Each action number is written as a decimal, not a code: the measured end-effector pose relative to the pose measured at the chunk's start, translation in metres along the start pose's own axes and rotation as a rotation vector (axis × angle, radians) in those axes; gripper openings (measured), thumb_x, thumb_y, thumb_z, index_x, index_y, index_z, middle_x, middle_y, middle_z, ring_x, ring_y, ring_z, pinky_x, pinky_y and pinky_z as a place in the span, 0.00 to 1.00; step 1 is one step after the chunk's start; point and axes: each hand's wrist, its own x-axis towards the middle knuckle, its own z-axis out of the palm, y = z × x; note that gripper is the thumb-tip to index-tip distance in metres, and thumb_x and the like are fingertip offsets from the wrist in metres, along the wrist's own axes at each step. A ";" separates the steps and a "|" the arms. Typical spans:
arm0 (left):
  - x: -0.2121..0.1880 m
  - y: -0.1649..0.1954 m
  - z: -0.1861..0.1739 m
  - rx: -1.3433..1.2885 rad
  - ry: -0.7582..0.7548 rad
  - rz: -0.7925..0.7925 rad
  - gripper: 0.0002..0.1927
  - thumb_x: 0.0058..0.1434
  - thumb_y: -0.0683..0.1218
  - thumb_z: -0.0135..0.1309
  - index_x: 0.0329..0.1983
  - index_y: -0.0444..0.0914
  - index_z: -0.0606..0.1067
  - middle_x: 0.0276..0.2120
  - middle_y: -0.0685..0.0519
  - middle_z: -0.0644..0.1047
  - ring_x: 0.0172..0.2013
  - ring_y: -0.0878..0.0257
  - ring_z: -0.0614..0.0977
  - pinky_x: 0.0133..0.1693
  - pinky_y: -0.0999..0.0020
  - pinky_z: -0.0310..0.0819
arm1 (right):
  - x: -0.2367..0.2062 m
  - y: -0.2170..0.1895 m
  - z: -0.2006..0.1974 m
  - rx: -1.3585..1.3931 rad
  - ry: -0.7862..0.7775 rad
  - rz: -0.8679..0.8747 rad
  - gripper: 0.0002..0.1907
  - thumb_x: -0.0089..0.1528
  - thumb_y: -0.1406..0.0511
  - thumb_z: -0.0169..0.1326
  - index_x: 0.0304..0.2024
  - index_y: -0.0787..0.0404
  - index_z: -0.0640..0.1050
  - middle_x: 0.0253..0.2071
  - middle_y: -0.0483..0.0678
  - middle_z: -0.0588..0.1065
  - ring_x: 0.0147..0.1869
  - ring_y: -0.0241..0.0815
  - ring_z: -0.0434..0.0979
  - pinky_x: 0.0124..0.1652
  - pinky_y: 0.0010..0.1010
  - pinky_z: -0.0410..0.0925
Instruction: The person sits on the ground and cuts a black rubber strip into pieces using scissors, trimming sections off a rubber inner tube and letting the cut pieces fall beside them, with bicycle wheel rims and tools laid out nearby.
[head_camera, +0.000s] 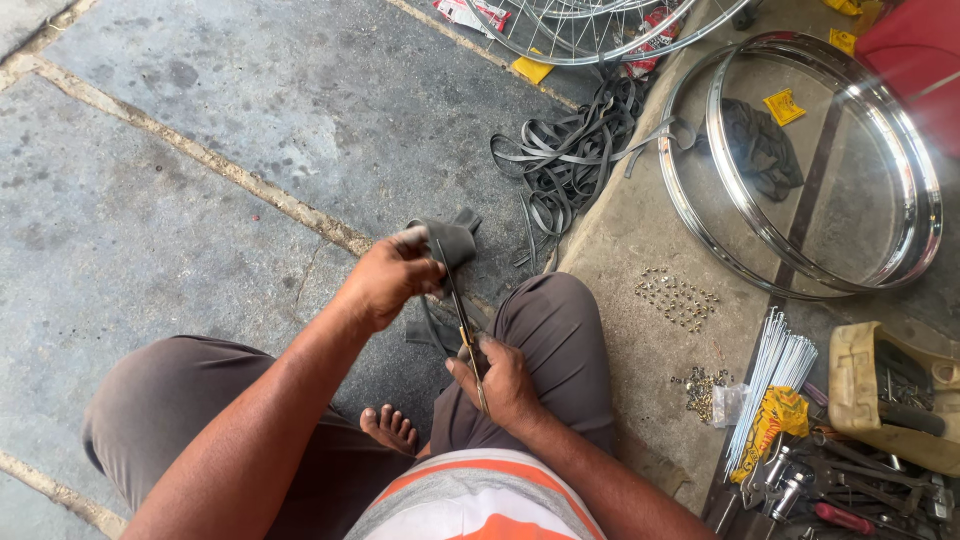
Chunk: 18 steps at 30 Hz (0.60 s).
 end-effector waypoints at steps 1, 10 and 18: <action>-0.001 -0.001 0.002 0.022 0.005 -0.022 0.23 0.60 0.31 0.54 0.60 0.34 0.74 0.41 0.51 0.76 0.36 0.65 0.82 0.39 0.69 0.83 | 0.000 0.000 0.000 -0.001 0.003 -0.009 0.14 0.62 0.60 0.64 0.33 0.65 0.76 0.26 0.52 0.78 0.32 0.45 0.83 0.33 0.35 0.73; 0.000 -0.003 0.003 -0.022 0.019 -0.003 0.24 0.60 0.31 0.53 0.60 0.35 0.76 0.40 0.49 0.77 0.35 0.65 0.81 0.37 0.70 0.81 | -0.001 0.001 -0.001 -0.016 0.005 0.054 0.13 0.63 0.62 0.61 0.32 0.65 0.75 0.25 0.52 0.78 0.30 0.45 0.83 0.32 0.35 0.73; 0.001 0.000 -0.003 -0.039 -0.015 0.006 0.24 0.59 0.31 0.53 0.60 0.33 0.75 0.42 0.47 0.79 0.36 0.61 0.81 0.37 0.68 0.84 | 0.001 -0.002 0.001 0.001 0.005 -0.017 0.15 0.62 0.60 0.63 0.35 0.65 0.76 0.26 0.52 0.77 0.32 0.45 0.83 0.34 0.35 0.73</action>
